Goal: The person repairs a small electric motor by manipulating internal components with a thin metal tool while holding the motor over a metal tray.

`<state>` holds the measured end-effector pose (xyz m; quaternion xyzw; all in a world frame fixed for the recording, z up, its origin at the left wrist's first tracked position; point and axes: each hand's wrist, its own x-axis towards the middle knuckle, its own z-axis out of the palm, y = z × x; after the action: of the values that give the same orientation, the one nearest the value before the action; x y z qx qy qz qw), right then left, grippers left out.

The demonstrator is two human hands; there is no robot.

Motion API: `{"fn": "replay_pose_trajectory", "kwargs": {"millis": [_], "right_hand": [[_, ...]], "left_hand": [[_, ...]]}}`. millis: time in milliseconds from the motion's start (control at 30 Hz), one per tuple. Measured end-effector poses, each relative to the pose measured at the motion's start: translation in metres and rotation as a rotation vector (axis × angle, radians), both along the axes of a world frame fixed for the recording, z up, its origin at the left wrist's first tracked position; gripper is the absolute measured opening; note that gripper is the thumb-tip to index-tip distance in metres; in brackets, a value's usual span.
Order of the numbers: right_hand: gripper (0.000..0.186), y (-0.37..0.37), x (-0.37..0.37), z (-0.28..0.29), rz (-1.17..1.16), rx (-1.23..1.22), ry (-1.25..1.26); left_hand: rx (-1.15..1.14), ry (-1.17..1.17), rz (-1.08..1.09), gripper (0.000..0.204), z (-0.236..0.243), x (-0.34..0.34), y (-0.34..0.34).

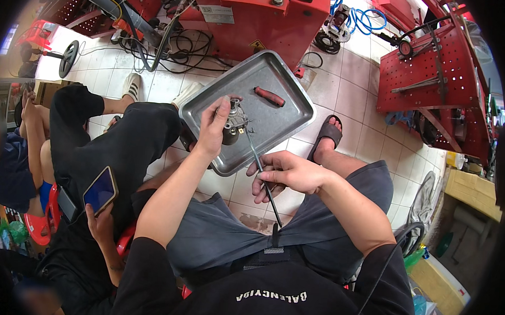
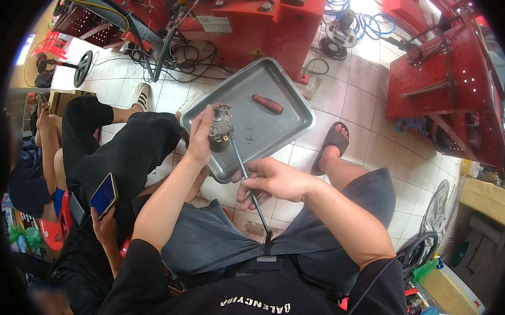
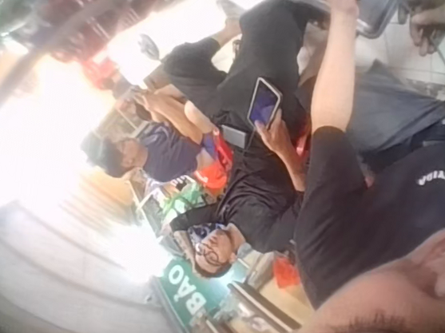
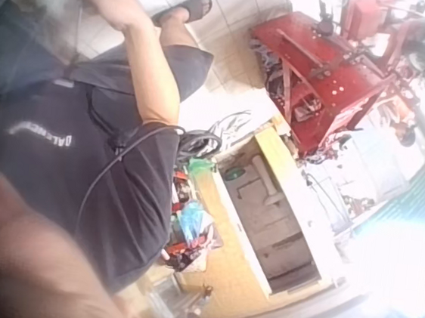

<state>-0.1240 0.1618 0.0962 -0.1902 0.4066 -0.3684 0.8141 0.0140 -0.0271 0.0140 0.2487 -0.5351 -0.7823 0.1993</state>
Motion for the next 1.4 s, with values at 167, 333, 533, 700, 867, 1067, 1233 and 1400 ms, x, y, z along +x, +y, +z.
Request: {"fn": "replay_pose_trajectory", "kwargs": {"millis": [167,333,533,700,867,1067,1233,1400], "right_hand": [[0.031,0.006,-0.002,-0.011,-0.076,0.037,-0.248],[0.024,0.005,-0.006,-0.011,-0.064,0.068,-0.002],[0.026,-0.003,-0.001,-0.007,0.027,0.006,0.321],[0.032,-0.001,0.003,-0.017,0.019,-0.063,0.132],[0.039,0.003,0.0,-0.008,-0.028,-0.017,-0.152],[0.038,0.0,-0.01,-0.023,0.098,-0.081,0.102],[0.037,-0.003,-0.004,-0.029,0.04,-0.053,0.143],[0.042,-0.002,-0.005,-0.008,-0.023,-0.019,-0.155]], "left_hand": [[-0.181,0.019,-0.044,0.053,0.003,0.0,-0.004],[-0.406,-0.051,-0.099,0.052,0.012,0.002,-0.009],[-0.476,-0.106,-0.054,0.053,0.019,0.001,-0.004],[-0.422,-0.081,-0.002,0.047,0.018,-0.003,0.0],[-0.381,-0.091,-0.008,0.047,0.015,-0.004,0.003],[-0.364,-0.085,-0.007,0.046,0.016,-0.004,0.001],[-0.262,-0.108,0.008,0.047,0.007,0.0,-0.005],[-0.366,-0.114,0.019,0.049,0.01,-0.001,-0.003]]}}
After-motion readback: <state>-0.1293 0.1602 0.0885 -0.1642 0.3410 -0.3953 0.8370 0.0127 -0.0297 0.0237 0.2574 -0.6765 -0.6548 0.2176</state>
